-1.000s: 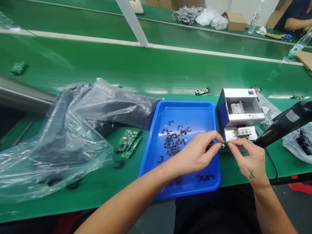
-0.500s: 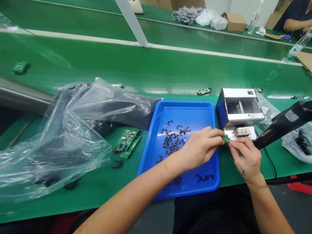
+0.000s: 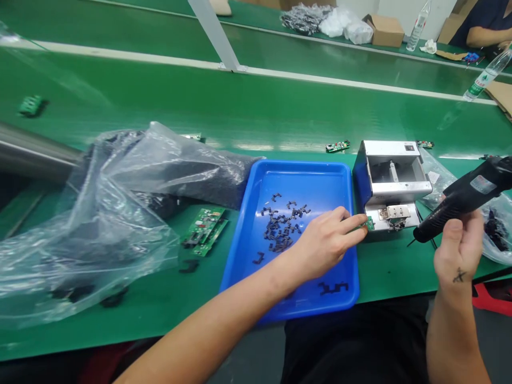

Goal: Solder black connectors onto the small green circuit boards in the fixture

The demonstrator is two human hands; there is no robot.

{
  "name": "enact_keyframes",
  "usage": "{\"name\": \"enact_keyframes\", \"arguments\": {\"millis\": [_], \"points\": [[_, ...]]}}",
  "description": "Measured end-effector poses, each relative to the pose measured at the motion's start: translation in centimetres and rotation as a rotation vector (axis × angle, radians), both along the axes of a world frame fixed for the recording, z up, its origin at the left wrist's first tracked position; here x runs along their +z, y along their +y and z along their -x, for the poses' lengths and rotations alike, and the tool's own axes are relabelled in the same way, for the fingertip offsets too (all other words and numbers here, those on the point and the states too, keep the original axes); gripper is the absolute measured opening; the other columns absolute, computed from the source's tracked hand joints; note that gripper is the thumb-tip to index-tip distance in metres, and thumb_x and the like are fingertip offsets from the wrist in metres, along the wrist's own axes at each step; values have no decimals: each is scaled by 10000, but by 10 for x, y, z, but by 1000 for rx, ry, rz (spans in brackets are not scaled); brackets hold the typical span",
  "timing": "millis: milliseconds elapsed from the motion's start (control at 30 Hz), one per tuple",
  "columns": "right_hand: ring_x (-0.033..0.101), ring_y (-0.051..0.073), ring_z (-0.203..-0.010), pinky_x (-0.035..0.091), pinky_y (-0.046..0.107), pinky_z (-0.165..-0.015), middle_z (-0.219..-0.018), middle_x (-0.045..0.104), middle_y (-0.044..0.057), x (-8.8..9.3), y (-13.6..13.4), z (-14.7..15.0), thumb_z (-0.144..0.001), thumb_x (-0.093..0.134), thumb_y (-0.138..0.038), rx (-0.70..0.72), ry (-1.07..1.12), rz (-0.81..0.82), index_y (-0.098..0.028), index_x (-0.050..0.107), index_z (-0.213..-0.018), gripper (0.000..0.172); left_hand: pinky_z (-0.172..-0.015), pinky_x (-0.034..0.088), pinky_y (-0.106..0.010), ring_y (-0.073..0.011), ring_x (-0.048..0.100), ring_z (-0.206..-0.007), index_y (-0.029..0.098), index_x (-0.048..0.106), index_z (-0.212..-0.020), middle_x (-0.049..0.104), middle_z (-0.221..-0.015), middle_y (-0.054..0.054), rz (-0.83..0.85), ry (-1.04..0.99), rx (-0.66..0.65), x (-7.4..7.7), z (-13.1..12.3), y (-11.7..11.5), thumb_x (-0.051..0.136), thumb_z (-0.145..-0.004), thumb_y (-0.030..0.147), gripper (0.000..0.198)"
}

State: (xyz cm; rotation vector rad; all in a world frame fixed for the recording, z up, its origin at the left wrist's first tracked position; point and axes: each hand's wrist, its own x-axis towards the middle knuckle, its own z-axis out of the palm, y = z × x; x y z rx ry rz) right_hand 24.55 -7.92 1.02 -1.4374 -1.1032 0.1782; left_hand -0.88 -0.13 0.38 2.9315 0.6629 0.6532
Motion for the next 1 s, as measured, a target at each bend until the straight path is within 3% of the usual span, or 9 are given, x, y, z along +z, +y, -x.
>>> {"name": "enact_keyframes", "arguments": {"millis": [67, 200, 300, 367, 533, 667, 767, 833, 1000], "points": [[667, 221, -911, 567, 442, -874, -1075, 671, 101, 6, 5, -6, -958, 618, -517, 171, 191, 37, -222, 621, -1256, 420, -737, 545, -315, -201, 591, -941, 171, 664, -1147, 698, -1330, -57, -10, 4, 1, 1, 0, 0, 436, -873, -63, 426], [525, 165, -654, 559, 337, -545, -787, 493, 3, 23, 6, -17, -821, 660, -735, 479, 351, 48, -336, 629, -1207, 555, -709, 527, -317, -204, 586, -919, 169, 669, -1120, 705, -1317, -46, -17, 11, -3, 4, 0, 1, 437, -876, -54, 404], [299, 127, -478, 335, 221, -338, -644, 285, -58, 35, 10, -20, -774, 653, -795, 731, 398, -27, -413, 629, -1107, 508, -698, 512, -313, -202, 574, -914, 178, 675, -1105, 700, -1324, -43, -21, 38, 0, 5, 0, 1, 452, -868, -48, 396], [141, 105, -416, 211, 221, -307, -589, 199, -86, 43, 18, -19, -771, 620, -823, 781, 406, -80, -405, 618, -1070, 513, -691, 505, -313, -201, 566, -903, 182, 677, -1096, 698, -1328, -39, -29, 50, 5, 6, 0, 1, 458, -874, -39, 382], [40, 93, -364, 206, 277, -361, -477, 145, -125, 78, 39, -7, -811, 412, -899, 779, 370, -32, -368, 587, -1233, 701, -679, 496, -319, -203, 568, -903, 185, 681, -1091, 702, -1321, -26, -34, 24, 10, 6, 0, 2, 439, -902, -20, 370], [199, 96, -337, 270, 278, -386, -499, 263, -86, 103, 41, 9, -885, 231, -900, 716, 278, -47, -336, 618, -1244, 772, -683, 485, -316, -202, 561, -896, 188, 683, -1073, 702, -1311, -31, -22, 32, 10, 8, -1, 1, 436, -914, -11, 355], [371, 106, -379, 385, 277, -434, -558, 369, -48, 105, 40, 26, -856, 142, -921, 528, 129, -153, -280, 635, -1174, 868, -677, 476, -321, -208, 553, -896, 187, 680, -1048, 699, -1306, -31, -9, 40, 9, 8, -2, 1, 448, -914, -6, 330], [391, 114, -358, 418, 288, -419, -541, 388, -42, 101, 41, 38, -817, 67, -946, 425, 57, -157, -251, 626, -1120, 941, -675, 470, -319, -206, 549, -898, 188, 675, -1048, 694, -1300, -38, 4, 40, 11, 8, -3, 0, 455, -912, -9, 324], [385, 119, -300, 414, 290, -358, -469, 421, -52, 93, 47, 50, -822, 200, -956, 407, 30, -194, -263, 586, -941, 802, -696, 468, -319, -201, 547, -903, 192, 672, -1065, 682, -1318, -39, 12, 57, 13, 8, -4, 0, 467, -913, -11, 326]]}}
